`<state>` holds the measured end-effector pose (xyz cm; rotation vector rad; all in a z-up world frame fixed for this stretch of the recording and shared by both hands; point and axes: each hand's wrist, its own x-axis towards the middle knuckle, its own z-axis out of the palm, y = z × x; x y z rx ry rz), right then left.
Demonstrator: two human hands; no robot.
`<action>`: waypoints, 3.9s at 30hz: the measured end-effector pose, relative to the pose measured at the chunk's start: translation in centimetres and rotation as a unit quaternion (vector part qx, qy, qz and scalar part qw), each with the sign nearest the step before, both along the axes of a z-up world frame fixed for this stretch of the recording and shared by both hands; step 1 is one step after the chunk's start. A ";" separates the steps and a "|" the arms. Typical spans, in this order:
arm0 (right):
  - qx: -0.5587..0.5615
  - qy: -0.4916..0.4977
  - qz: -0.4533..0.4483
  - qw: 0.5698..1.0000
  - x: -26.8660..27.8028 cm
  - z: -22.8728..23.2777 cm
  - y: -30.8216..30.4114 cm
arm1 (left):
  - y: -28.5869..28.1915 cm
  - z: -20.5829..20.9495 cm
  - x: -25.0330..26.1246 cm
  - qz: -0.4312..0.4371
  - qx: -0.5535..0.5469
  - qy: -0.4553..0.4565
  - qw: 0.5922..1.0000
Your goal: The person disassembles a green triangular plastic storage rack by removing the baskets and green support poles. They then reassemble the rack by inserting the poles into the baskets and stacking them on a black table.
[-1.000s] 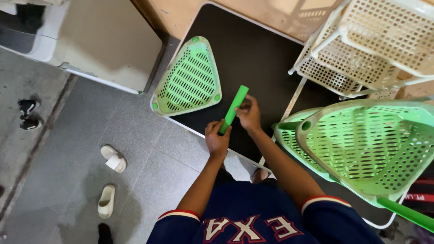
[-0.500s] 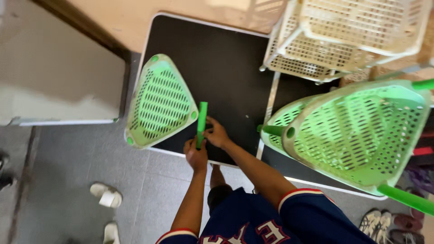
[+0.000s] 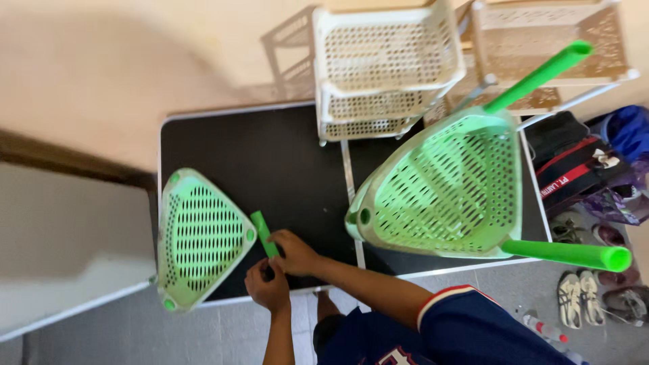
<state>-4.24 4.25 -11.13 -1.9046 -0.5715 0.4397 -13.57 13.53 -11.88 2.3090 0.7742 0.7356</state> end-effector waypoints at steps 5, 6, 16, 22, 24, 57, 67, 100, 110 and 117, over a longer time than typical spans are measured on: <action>0.056 0.065 0.062 0.994 1.3 11.9 -2.7 | -0.5 4.7 4.8 -0.094 -0.021 -0.147 0.984; 0.074 0.028 0.059 0.995 1.6 14.4 -3.6 | -0.9 6.0 6.1 -0.106 -0.018 -0.163 0.981; 0.063 -0.230 -0.128 0.963 2.8 33.2 -17.4 | -10.0 22.1 16.2 -0.342 -0.048 -0.351 0.871; 0.050 -0.294 -0.329 0.896 -2.1 36.8 -26.3 | -19.4 26.8 16.9 -0.511 -0.108 -0.328 0.787; 0.052 -0.313 -0.388 0.865 -4.0 37.0 -28.8 | -22.3 27.5 16.5 -0.584 -0.128 -0.263 0.757; -0.064 -0.184 -0.531 0.825 -7.5 31.2 -33.3 | -30.3 22.1 10.7 -0.750 -0.119 -0.066 0.648; -0.066 -0.184 -0.500 0.844 -7.5 31.5 -34.2 | -30.0 22.2 10.8 -0.750 -0.118 -0.088 0.644; -0.060 -0.176 -0.482 0.856 -7.3 31.9 -34.9 | -29.8 22.2 10.7 -0.752 -0.125 -0.060 0.644; -0.005 -0.206 -0.531 0.822 -6.8 33.5 -36.8 | -29.8 23.5 10.6 -0.724 -0.167 -0.087 0.664; 0.134 -0.190 -0.514 0.826 -3.6 32.9 -35.2 | -28.2 26.9 10.5 -0.669 -0.224 -0.171 0.688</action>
